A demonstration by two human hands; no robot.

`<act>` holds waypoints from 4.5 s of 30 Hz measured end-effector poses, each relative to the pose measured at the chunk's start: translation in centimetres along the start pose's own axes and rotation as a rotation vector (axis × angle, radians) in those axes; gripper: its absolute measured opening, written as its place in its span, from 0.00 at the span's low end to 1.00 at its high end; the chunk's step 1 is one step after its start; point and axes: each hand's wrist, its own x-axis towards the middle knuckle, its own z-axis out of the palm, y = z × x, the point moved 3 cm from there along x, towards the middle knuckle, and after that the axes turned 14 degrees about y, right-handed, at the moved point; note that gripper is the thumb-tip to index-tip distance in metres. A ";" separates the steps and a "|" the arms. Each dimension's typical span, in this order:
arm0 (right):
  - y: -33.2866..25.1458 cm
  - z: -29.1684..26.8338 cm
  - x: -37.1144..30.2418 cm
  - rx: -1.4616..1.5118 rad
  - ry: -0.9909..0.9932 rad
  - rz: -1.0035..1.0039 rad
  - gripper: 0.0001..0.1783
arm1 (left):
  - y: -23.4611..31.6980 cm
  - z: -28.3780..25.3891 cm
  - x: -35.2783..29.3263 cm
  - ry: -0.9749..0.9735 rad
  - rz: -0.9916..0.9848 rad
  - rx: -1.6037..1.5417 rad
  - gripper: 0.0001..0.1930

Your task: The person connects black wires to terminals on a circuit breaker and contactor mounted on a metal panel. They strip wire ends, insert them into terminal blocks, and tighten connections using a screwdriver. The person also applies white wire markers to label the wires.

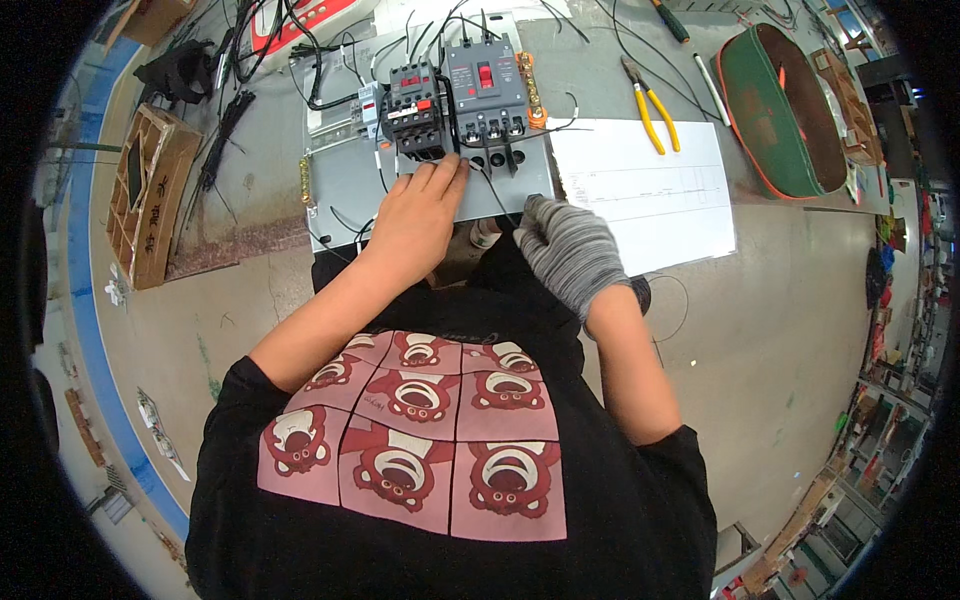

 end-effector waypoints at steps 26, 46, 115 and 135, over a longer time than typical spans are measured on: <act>-1.7 -0.1 0.5 -0.015 0.231 0.000 0.09 | -9.5 -9.7 7.9 0.200 -0.373 -0.426 0.09; -1.9 -0.5 1.6 0.025 0.221 -0.026 0.08 | -12.3 -1.9 13.1 -0.529 -0.278 -0.480 0.30; 0.2 3.0 0.4 0.042 0.256 -0.003 0.10 | -11.8 0.3 13.0 -0.374 -0.333 -0.262 0.34; 0.3 2.2 -0.7 -0.019 0.107 0.010 0.11 | -11.7 0.2 13.1 -0.383 -0.325 -0.266 0.35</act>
